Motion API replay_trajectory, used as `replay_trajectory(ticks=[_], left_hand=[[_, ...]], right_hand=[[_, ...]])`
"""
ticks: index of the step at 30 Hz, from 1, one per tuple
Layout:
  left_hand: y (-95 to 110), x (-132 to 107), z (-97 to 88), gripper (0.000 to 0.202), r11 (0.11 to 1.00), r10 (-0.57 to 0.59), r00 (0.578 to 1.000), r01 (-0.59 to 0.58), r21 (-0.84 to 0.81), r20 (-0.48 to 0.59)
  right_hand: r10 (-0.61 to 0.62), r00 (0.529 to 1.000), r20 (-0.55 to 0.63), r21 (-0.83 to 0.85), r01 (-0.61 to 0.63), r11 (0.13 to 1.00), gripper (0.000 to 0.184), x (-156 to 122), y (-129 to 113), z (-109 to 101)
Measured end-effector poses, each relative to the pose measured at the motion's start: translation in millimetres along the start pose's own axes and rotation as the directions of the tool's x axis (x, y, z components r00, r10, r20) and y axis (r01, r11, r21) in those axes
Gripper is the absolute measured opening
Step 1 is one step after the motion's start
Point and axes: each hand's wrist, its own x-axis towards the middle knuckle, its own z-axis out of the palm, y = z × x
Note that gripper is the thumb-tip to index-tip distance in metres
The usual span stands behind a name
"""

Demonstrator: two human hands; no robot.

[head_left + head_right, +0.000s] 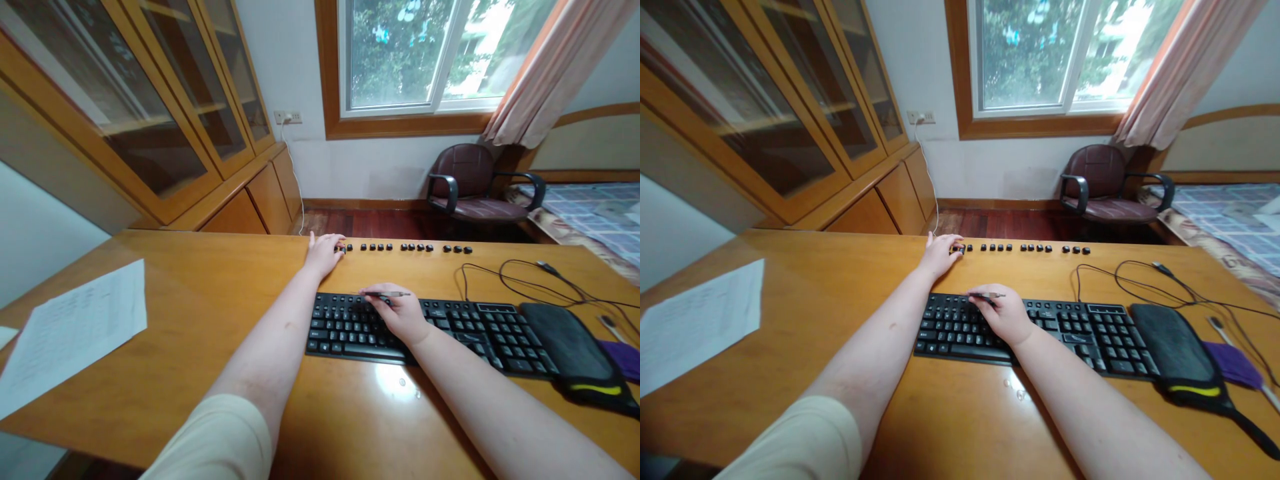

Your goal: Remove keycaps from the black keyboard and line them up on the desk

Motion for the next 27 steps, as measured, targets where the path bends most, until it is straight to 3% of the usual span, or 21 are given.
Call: replay_trajectory(ticks=[4,15,27], left_hand=[[-4,-1,2.9,0.034,0.999,-0.036,0.997,0.034,0.032,0.068],[-8,0,7.2,0.033,0.993,-0.095,0.986,0.086,0.076,0.134],[-12,0,9.1,0.037,0.991,-0.111,0.988,0.102,0.084,0.106]], right_hand=[[-0.017,1.0,-0.005,-0.012,0.017,1.0,0.014,0,0,-1],[-0.009,1.0,-0.022,-0.002,0.009,1.0,0.015,-2,1,-1],[-0.021,0.999,-0.028,-0.011,0.021,1.0,0.015,-1,0,-1]])
